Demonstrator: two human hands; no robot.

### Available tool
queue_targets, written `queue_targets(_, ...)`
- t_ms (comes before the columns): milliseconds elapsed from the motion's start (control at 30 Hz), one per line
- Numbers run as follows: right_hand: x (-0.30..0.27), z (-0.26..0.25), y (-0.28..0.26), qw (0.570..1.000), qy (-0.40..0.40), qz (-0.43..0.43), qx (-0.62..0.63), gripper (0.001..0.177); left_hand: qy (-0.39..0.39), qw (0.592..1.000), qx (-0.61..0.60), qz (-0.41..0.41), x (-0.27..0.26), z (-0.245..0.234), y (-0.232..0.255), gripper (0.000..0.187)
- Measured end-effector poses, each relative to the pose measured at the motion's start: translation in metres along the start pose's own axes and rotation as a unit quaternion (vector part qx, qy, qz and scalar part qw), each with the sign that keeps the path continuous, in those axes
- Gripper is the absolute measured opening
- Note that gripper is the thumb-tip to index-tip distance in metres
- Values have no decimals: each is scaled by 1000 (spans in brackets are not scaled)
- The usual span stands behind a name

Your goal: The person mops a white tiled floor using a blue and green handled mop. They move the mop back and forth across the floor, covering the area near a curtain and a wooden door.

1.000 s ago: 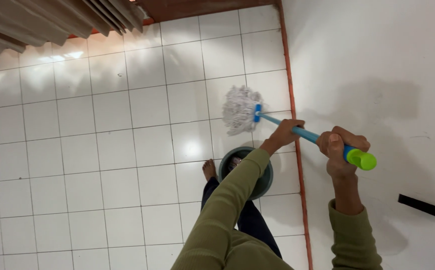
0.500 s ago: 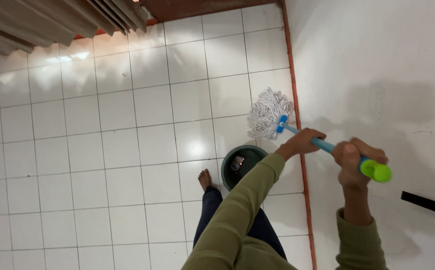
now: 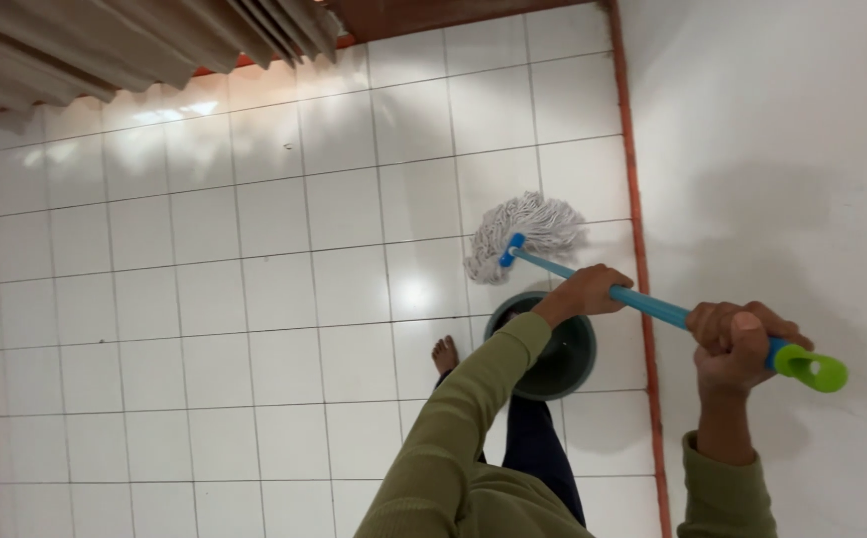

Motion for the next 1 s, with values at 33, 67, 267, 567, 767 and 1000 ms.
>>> queue_targets(33, -4, 6, 15, 1000, -2, 0, 3, 37, 3, 1000, 1, -2, -6, -8, -14, 21)
queue_targets(67, -9, 12, 27, 999, -22, -33, 36, 33, 11, 1000, 17, -7, -13, -13, -27, 23)
queue_targets(267, -19, 95, 52, 994, -37, -51, 90, 31, 80, 996, 24, -16, -62, -60, -100, 26)
queue_targets(567, -31, 200, 101, 959, -72, -161, 220, 45, 85, 988, 8, -130, -131, -135, -178, 31)
queue_targets(767, -54, 271, 105, 968, -88, -150, 178, 46, 175, 976, 28, -125, -193, -164, -235, 26)
queue_targets(1000, -77, 327, 137, 969, -168, -41, 177, 47, 226, 946, 37, -231, -267, -199, -281, 15)
Point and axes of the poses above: each hand's wrist, its own x-axis towards the middle knuckle, its own z-axis out of the palm, y = z × x, the point moved 3 cm from there along x, towards the middle knuckle, and after that the axes turned 6 degrees about -z, right-handed, at the moved point
